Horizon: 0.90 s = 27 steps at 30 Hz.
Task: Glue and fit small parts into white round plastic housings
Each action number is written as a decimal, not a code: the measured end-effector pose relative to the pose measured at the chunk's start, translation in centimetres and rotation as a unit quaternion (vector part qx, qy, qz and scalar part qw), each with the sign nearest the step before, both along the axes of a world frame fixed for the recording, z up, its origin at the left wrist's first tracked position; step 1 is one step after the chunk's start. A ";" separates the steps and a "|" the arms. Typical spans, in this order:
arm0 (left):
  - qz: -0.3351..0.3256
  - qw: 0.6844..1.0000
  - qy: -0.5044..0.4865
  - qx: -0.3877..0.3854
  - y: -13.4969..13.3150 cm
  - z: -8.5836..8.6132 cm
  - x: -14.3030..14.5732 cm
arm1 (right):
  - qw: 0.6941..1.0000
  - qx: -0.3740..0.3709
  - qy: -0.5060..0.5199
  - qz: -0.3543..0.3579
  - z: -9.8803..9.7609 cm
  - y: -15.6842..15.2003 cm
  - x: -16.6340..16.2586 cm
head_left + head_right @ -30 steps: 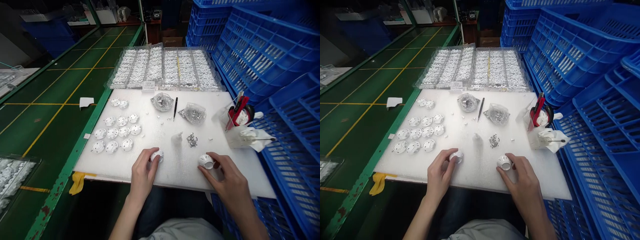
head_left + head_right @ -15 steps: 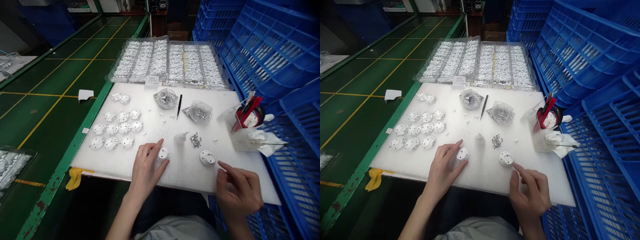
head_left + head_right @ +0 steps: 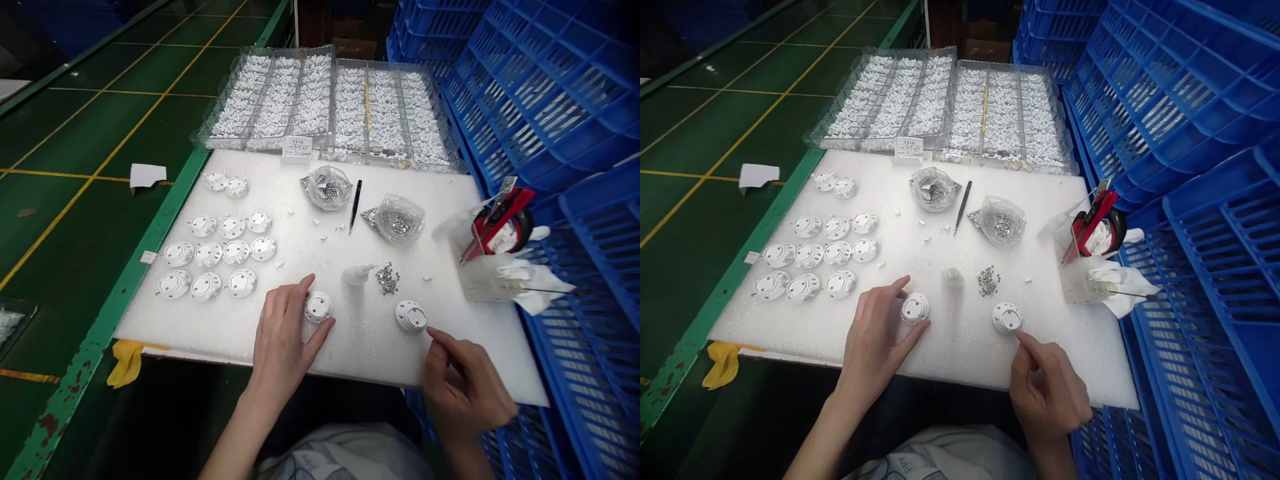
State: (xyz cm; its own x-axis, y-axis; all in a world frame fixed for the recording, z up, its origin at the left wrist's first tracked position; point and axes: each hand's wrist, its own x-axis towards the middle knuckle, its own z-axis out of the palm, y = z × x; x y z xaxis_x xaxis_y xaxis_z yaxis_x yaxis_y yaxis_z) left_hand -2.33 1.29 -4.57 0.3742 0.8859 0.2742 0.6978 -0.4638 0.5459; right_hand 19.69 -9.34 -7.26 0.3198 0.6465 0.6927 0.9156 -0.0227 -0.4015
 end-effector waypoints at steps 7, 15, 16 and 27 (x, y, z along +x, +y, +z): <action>-0.012 1.000 -0.010 0.019 -0.1 -0.1 0.1 | 1.000 -0.004 0.005 -0.019 -0.4 -0.4 -0.1; -0.017 0.999 -0.015 0.029 -0.3 -0.1 0.1 | 0.999 0.038 -0.029 -0.008 0.1 0.2 0.0; -0.019 0.999 -0.017 0.028 -0.3 -0.1 0.1 | 0.999 0.045 -0.031 -0.003 0.1 0.3 0.1; -0.053 0.998 -0.012 -0.025 -0.2 0.1 -0.4 | 0.998 0.057 -0.024 0.010 -0.6 0.0 0.4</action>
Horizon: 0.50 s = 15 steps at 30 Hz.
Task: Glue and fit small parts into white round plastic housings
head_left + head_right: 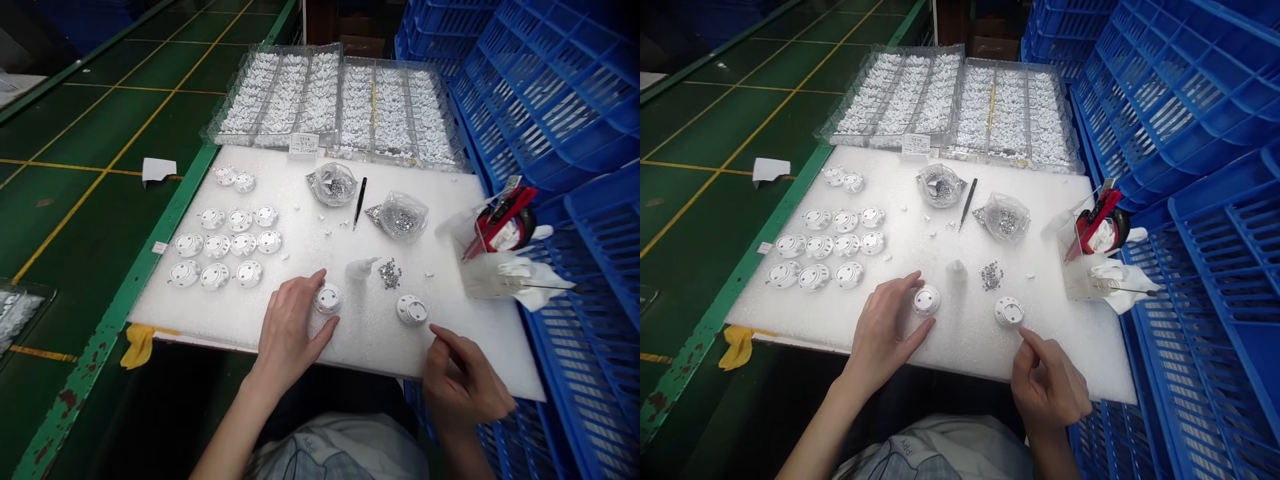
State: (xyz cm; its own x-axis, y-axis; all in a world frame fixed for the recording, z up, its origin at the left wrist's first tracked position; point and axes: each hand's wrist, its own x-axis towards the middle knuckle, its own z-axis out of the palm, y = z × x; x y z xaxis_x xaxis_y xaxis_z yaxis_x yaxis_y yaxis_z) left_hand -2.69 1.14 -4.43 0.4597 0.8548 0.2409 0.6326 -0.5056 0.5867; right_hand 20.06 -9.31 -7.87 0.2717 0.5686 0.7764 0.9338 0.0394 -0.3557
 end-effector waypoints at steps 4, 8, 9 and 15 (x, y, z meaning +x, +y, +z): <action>0.005 1.000 -0.002 0.002 0.2 0.0 0.1 | 0.998 0.039 0.038 0.020 -0.1 -0.1 0.1; 0.012 1.000 -0.010 0.020 0.1 -0.2 0.3 | 0.996 0.008 0.088 0.021 1.0 0.4 0.1; 0.013 0.999 -0.010 0.029 0.1 -0.3 0.3 | 0.996 -0.020 0.088 0.012 1.3 0.7 0.1; 0.016 0.998 -0.006 0.057 0.1 -0.5 0.3 | 0.975 -0.214 0.058 0.013 1.7 2.0 0.4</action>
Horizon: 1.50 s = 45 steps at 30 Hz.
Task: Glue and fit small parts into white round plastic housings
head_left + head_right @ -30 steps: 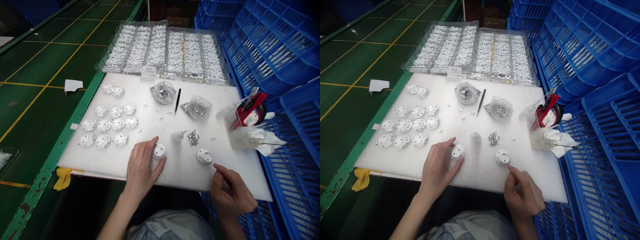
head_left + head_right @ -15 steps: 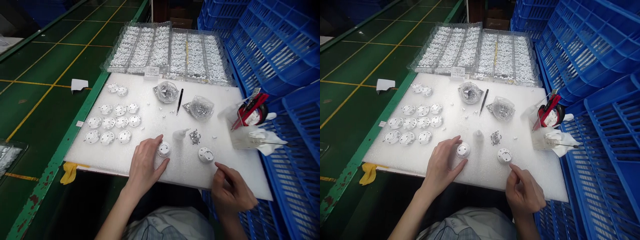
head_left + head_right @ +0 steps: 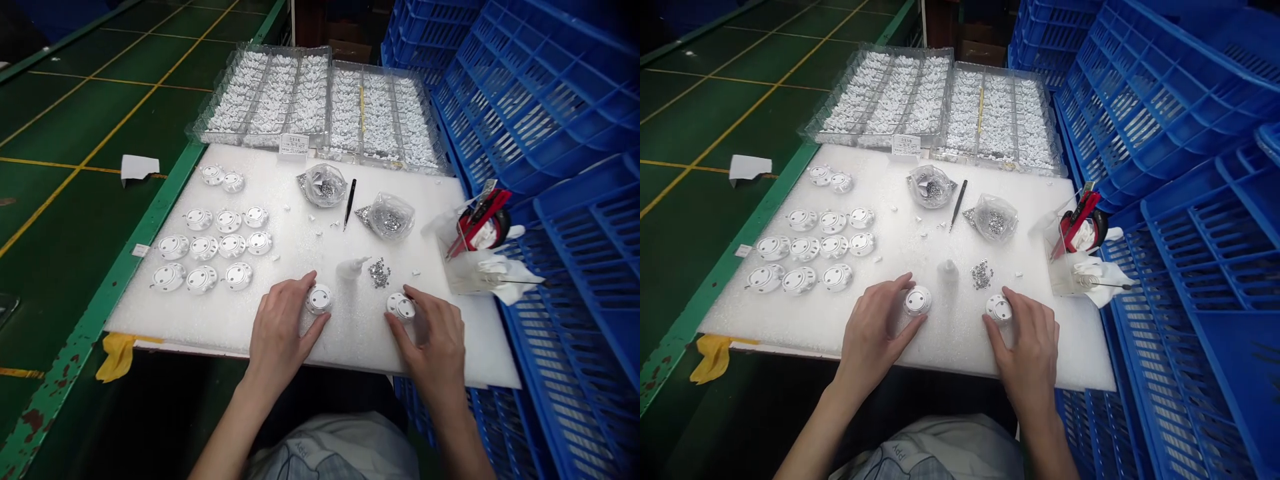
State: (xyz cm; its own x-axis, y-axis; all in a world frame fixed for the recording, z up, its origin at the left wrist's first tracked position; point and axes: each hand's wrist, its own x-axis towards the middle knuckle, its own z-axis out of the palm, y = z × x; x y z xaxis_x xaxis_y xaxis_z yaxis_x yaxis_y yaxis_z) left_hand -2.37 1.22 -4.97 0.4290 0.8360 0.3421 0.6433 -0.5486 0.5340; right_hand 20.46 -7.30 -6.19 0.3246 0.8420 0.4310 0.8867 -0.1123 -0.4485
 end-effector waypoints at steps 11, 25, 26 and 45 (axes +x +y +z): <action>0.005 1.000 0.005 0.005 0.0 0.0 0.1 | 0.999 0.041 0.027 0.015 3.3 0.5 -0.1; -0.007 1.000 0.006 0.001 0.0 0.3 0.0 | 0.981 -0.053 -0.030 0.183 3.8 12.0 -2.0; -0.009 1.000 0.004 -0.001 0.0 0.3 -0.1 | 0.981 -0.060 -0.022 0.182 3.6 12.2 -2.0; -0.009 0.998 0.020 -0.062 0.1 1.2 0.3 | 0.990 0.109 0.069 0.050 2.8 5.9 0.9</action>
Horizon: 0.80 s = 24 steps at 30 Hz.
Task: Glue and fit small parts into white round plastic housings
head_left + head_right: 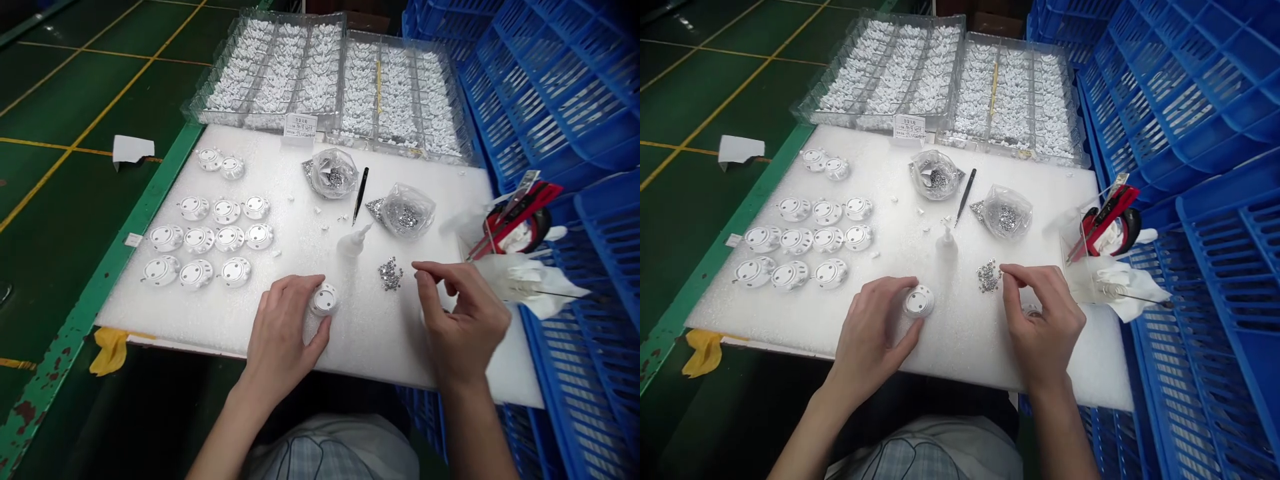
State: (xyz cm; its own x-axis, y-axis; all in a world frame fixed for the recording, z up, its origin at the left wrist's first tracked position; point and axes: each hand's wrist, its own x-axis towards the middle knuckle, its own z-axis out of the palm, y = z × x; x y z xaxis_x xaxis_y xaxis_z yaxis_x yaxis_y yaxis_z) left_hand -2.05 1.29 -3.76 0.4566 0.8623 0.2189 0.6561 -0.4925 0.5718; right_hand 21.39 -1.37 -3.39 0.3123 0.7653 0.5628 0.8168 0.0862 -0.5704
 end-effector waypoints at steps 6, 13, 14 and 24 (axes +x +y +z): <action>0.017 1.000 0.004 0.018 0.1 -0.2 0.0 | 0.998 0.040 0.039 -0.022 -0.5 -0.3 0.0; -0.014 0.998 -0.045 0.045 0.3 -0.8 -0.4 | 0.993 0.056 0.081 -0.058 -0.9 -0.6 0.2; -0.023 0.997 -0.062 0.042 0.2 -0.8 -0.6 | 0.994 0.058 0.078 -0.056 -0.8 -0.6 0.2; -0.019 0.993 -0.111 0.043 -0.2 -0.7 -0.7 | 0.999 0.037 0.001 -0.017 -0.2 -0.8 -0.5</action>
